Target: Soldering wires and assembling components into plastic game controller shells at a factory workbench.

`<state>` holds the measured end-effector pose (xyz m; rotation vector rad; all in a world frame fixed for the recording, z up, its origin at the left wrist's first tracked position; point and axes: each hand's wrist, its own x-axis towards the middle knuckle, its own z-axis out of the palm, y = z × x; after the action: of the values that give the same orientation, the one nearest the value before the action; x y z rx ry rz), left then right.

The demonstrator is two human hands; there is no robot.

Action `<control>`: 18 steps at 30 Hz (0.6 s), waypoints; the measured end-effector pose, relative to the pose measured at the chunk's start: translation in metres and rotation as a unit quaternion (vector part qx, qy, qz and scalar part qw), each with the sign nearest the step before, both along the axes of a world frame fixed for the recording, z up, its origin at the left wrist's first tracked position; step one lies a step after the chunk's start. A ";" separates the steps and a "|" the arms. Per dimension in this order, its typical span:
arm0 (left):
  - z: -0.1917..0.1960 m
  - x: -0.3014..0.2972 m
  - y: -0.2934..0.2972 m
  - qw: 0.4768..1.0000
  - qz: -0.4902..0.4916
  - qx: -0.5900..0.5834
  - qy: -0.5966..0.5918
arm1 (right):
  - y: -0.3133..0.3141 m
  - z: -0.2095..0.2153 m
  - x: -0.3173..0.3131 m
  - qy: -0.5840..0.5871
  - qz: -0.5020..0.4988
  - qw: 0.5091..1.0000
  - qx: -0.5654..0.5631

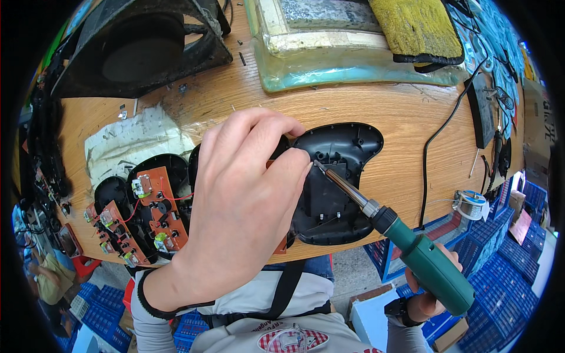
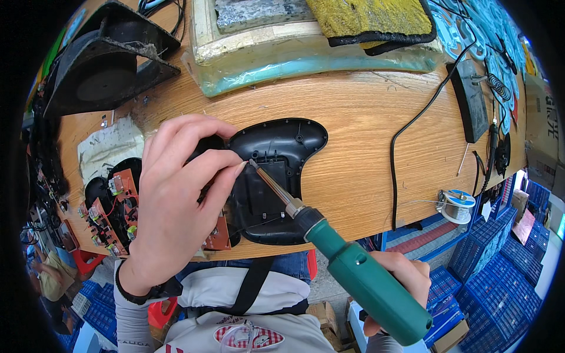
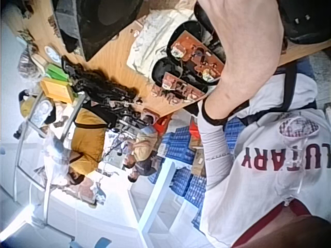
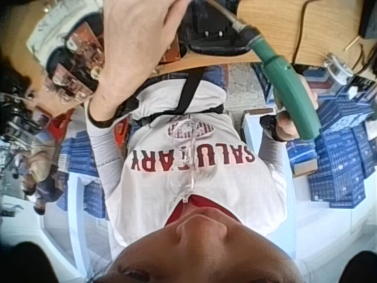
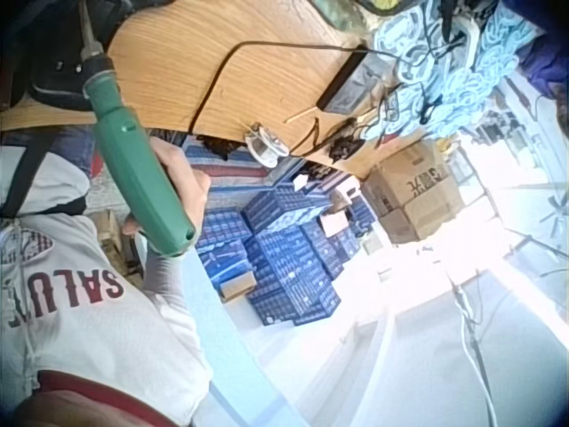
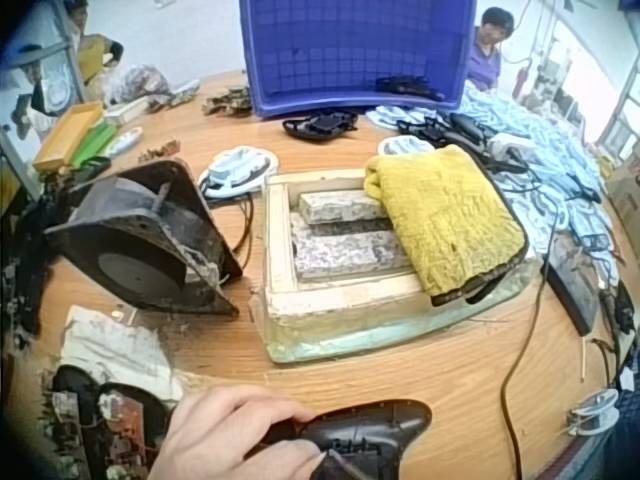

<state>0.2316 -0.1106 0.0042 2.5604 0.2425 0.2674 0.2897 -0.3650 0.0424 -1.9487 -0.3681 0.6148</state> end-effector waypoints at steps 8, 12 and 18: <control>-0.001 0.000 0.000 1.000 -0.004 0.006 -0.003 | 0.003 0.001 0.000 0.010 -0.019 1.000 0.005; -0.001 0.000 0.000 1.000 -0.002 0.010 -0.001 | -0.007 0.004 -0.001 0.017 0.009 0.999 -0.050; 0.000 0.000 -0.001 1.000 0.000 0.008 -0.001 | -0.043 -0.016 -0.019 -0.086 -0.060 0.994 -0.044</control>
<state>0.2316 -0.1111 0.0043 2.5754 0.2396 0.2737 0.2710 -0.4081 0.0263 -2.0983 -0.3324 0.3919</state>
